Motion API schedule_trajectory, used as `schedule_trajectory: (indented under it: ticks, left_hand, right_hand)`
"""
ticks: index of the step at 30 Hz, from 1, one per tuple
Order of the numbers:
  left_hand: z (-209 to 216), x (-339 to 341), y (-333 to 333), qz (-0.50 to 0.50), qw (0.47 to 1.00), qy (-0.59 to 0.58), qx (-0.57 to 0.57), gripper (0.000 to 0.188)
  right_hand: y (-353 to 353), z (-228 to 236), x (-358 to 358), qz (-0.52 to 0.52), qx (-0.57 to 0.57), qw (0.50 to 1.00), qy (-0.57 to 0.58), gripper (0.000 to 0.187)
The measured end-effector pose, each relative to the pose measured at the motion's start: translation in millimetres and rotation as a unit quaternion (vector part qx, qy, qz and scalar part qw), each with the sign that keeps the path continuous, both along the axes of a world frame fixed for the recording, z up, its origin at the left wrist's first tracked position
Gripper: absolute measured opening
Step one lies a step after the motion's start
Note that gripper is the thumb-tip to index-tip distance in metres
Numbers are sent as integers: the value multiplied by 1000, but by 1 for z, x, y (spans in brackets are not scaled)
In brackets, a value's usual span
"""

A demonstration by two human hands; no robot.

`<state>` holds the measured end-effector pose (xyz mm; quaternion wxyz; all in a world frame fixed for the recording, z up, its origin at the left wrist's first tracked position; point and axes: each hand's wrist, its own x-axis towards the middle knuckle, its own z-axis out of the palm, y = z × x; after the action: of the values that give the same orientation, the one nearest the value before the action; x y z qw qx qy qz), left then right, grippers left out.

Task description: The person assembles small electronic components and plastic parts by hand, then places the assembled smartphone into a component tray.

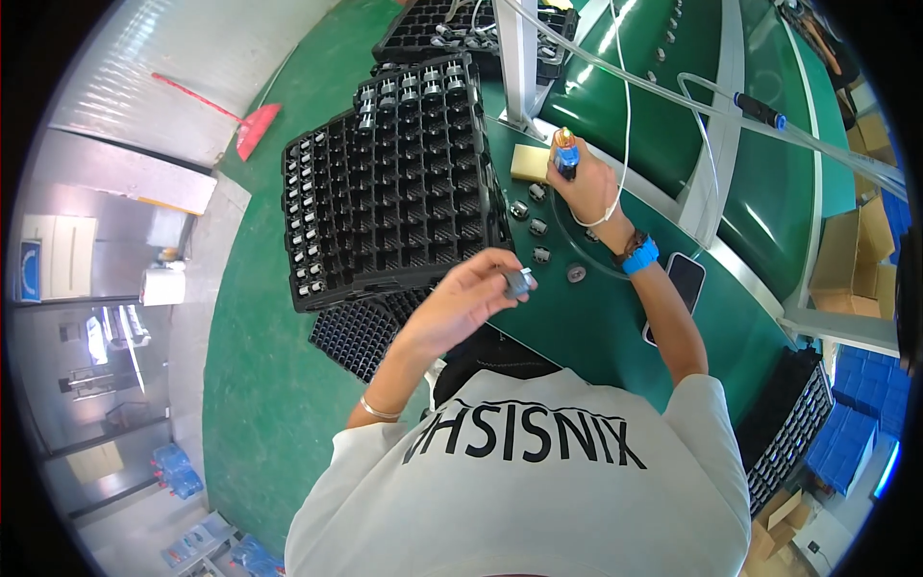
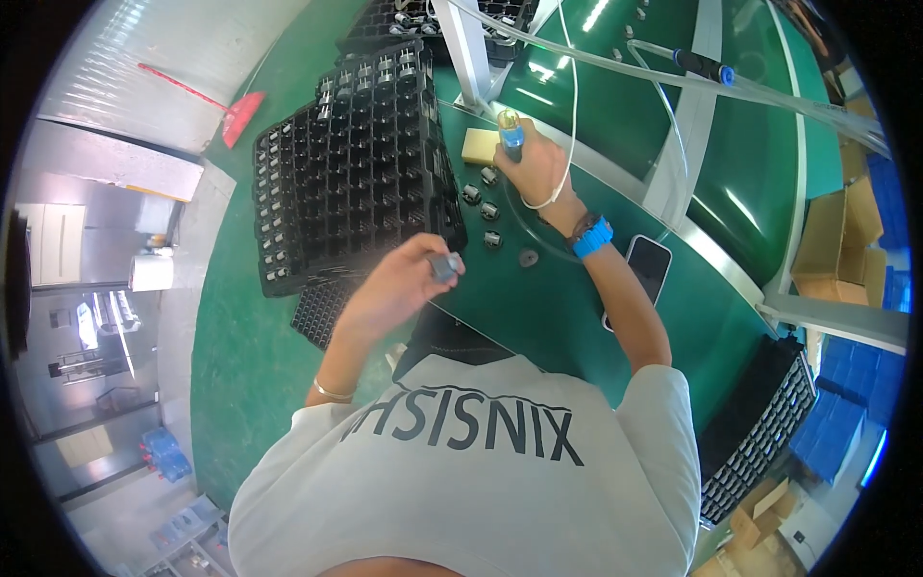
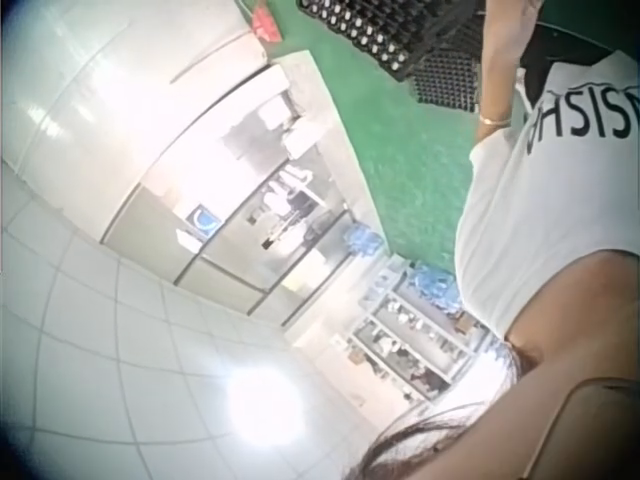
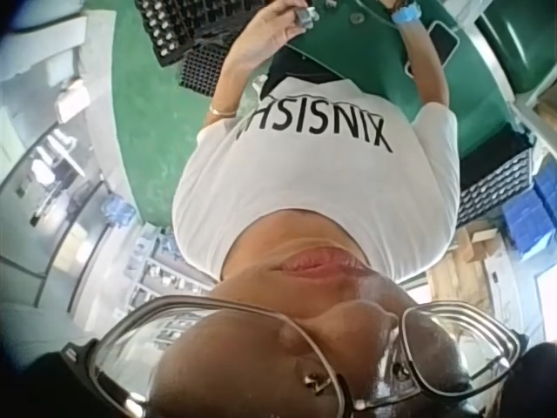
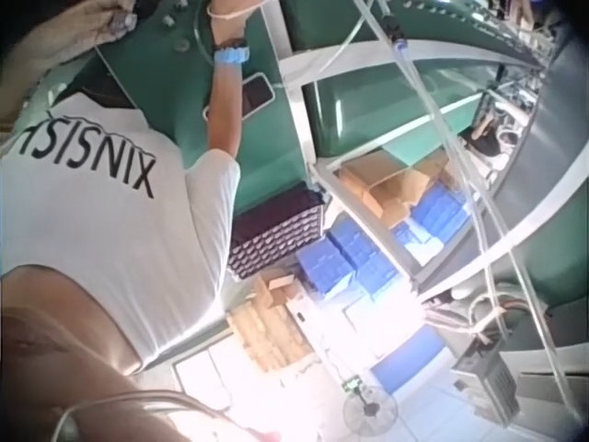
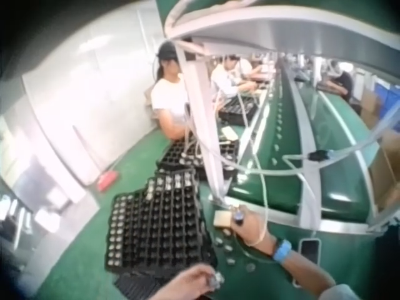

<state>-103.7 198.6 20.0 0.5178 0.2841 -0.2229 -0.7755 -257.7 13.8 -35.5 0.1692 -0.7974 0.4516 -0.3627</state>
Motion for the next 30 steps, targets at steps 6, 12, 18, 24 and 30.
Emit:
schedule_trajectory:
  ticks: [6,12,18,24,30]
  left_hand:
    - [-5,-24,18,-21,1000,16,-4,27]
    - [-6,-28,28,-19,999,32,-6,27]
    - [-15,-36,37,-52,998,41,4,24]
    - [-26,-35,46,-42,997,55,18,23]
    - [-37,-31,55,-34,997,58,36,23]
  right_hand:
    - [1,1,2,7,-9,1000,-6,28]
    - [2,-3,1,-7,9,1000,-6,33]
    - [2,6,-2,-18,51,998,15,38]
    - [-12,3,-10,15,18,996,-90,28]
    - [-4,2,0,48,44,997,-46,30]
